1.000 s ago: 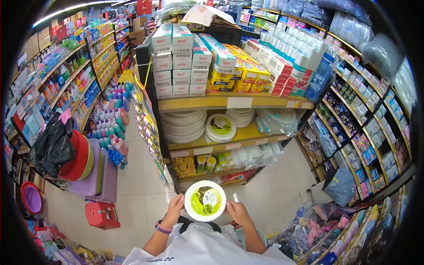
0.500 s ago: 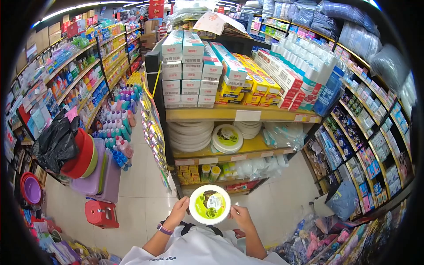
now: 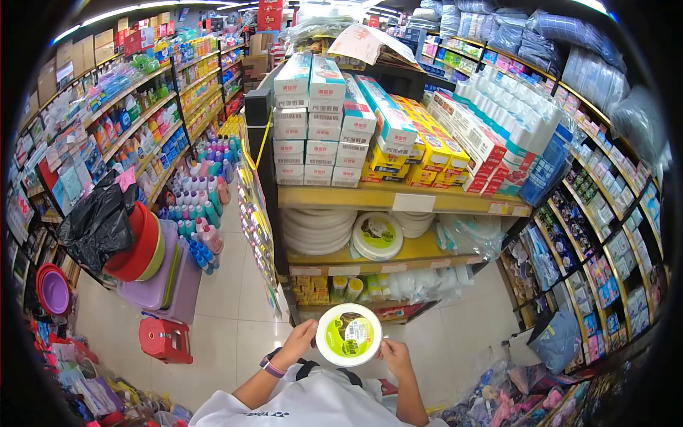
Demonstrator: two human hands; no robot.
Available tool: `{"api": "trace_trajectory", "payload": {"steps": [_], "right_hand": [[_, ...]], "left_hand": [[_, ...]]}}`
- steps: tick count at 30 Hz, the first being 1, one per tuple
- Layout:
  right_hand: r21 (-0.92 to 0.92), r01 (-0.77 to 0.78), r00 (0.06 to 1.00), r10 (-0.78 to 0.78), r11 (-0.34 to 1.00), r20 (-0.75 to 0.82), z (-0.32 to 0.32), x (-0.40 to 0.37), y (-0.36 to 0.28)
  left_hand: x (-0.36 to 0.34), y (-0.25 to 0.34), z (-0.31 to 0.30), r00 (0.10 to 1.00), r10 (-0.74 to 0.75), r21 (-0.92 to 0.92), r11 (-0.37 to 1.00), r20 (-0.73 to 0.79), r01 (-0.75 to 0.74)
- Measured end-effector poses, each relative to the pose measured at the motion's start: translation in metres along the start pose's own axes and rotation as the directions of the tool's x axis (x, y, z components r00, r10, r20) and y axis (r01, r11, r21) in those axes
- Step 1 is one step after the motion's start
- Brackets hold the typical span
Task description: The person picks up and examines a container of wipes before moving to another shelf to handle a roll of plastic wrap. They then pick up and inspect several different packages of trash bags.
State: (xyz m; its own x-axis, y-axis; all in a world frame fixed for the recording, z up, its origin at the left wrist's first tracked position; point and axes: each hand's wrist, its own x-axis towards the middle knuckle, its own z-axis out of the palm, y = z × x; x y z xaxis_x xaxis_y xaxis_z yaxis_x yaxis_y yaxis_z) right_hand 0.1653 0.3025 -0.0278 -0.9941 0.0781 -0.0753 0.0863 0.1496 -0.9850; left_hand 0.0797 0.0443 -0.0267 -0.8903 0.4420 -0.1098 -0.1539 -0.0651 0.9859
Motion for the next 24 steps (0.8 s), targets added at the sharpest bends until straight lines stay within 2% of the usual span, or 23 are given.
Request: {"api": "trace_trajectory", "payload": {"steps": [3, 5, 8, 14, 24], "right_hand": [[0.012, -0.01, 0.999, 0.01, 1.0, -0.033, 0.0, 0.003, 0.0], [0.005, -0.03, 0.999, 0.03, 1.0, -0.037, 0.002, 0.004, -0.002], [0.007, -0.019, 1.0, 0.019, 1.0, -0.019, 0.005, 0.006, -0.008], [-0.02, -0.054, 0.995, 0.052, 0.998, -0.09, 0.014, 0.005, -0.02], [-0.002, -0.058, 0.987, 0.057, 0.998, -0.151, 0.039, -0.001, -0.024]], "left_hand": [[0.005, 0.006, 0.001, 1.0, -0.007, 0.025, 1.0, 0.012, 0.007], [0.008, 0.005, -0.002, 0.998, 0.065, 0.062, 0.996, 0.015, -0.065], [0.01, 0.002, -0.007, 1.0, 0.025, 0.027, 0.999, -0.003, -0.025], [0.017, 0.002, -0.018, 0.999, -0.023, -0.006, 1.0, 0.05, 0.023], [0.017, 0.023, -0.033, 0.996, 0.004, 0.014, 1.0, 0.087, -0.005]]}}
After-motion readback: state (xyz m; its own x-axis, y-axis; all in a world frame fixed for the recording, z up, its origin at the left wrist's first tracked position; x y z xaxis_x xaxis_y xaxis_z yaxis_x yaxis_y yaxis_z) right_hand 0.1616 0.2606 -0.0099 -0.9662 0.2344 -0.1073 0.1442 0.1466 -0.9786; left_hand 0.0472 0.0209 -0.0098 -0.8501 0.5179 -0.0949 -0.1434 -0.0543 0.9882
